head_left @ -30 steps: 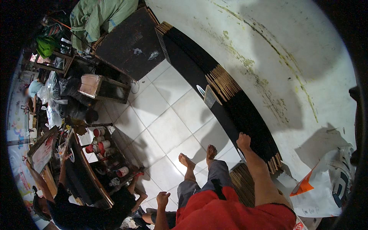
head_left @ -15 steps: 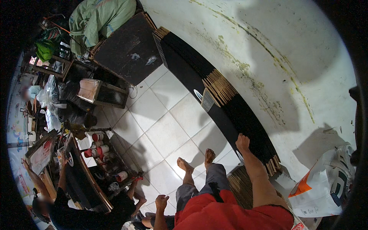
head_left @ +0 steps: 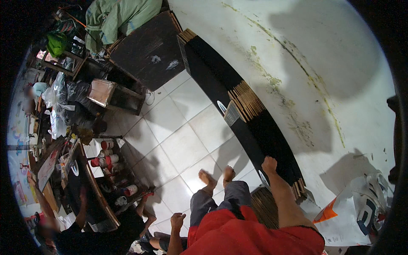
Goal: The person repeatedly picks up black rectangular boards from a stack and hands them to a coworker, then places them back. The person also handles a stack of white shoe insoles and places them into a large sack.
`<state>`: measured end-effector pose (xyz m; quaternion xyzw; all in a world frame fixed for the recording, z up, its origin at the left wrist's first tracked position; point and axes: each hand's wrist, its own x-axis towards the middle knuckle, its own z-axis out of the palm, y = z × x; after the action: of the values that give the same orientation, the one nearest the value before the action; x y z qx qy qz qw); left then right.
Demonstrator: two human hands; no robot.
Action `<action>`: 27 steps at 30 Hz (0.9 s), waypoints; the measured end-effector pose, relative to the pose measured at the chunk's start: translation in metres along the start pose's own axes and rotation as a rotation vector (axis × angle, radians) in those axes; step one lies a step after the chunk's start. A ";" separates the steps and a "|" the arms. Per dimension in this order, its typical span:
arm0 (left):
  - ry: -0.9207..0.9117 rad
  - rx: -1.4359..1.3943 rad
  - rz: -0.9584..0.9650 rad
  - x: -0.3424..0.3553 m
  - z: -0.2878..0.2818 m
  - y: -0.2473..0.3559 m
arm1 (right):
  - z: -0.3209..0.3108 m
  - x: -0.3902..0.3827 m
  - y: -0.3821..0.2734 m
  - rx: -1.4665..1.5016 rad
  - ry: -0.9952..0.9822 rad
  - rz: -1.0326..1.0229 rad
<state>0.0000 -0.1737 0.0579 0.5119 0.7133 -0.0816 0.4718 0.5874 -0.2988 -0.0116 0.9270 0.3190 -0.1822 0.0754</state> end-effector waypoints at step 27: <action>-0.018 0.079 0.195 0.169 -0.113 0.161 | -0.009 0.009 -0.004 -0.050 -0.137 0.197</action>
<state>0.0585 0.0788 0.0504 0.5964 0.6521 -0.0678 0.4632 0.5939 -0.2887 -0.0072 0.9371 0.2251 -0.2286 0.1377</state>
